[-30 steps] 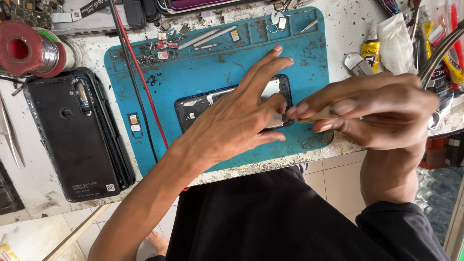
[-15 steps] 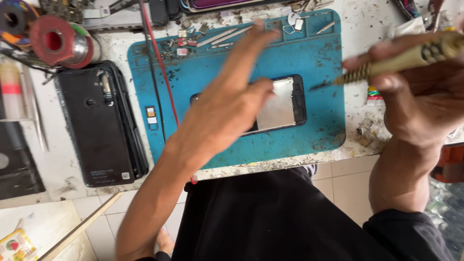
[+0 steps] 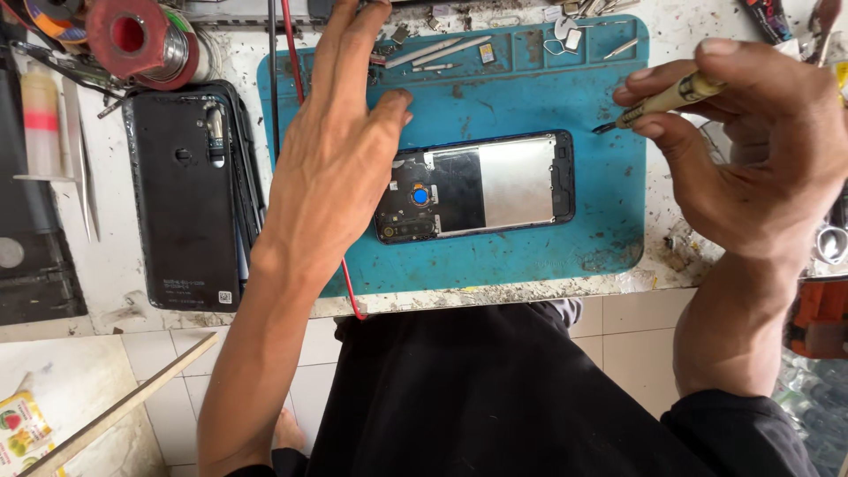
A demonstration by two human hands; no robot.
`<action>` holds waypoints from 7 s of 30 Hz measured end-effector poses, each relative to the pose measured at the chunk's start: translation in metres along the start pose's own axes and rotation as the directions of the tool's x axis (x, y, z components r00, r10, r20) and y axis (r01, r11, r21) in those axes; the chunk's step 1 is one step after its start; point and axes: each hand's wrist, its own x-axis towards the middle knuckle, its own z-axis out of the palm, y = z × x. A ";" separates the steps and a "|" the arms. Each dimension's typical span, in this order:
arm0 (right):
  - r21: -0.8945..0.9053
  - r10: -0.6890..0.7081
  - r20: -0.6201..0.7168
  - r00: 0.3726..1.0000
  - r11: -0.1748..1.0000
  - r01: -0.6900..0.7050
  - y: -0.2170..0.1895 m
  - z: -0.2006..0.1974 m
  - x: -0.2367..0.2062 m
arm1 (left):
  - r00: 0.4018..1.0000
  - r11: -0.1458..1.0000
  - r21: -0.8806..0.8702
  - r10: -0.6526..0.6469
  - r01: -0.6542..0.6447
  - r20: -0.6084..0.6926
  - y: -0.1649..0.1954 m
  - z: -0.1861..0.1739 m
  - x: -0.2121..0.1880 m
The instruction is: The person repairs a smartphone at a cluttered workbench. They pry open the blue phone's back cover, set the cover aside, then use a screwdriver to unscrew and remove small screws from the exposed internal chassis, working on components inside the opened phone.
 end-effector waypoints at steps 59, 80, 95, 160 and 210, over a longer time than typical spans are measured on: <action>0.157 0.069 0.078 0.995 0.984 -0.081 -0.017 0.084 -0.012 | 0.985 0.979 -0.161 0.142 -0.126 0.095 0.002 0.019 -0.084; 0.593 -0.107 0.041 0.993 0.803 0.063 -0.012 0.074 0.021 | 0.979 0.980 -0.109 0.178 -0.168 0.097 0.003 0.014 -0.087; 0.288 0.031 0.047 0.998 0.957 -0.044 -0.018 0.067 0.002 | 0.990 0.969 -0.224 0.079 -0.104 -0.116 0.011 0.022 -0.073; 0.374 0.185 -0.093 0.978 0.917 -0.138 -0.030 0.072 0.036 | 0.958 0.972 0.150 -0.141 0.182 -0.250 0.005 0.024 -0.014; 0.339 0.011 0.114 0.993 0.940 -0.049 -0.026 0.077 0.033 | 0.980 0.991 -0.133 -0.019 -0.008 -0.198 0.023 0.020 -0.069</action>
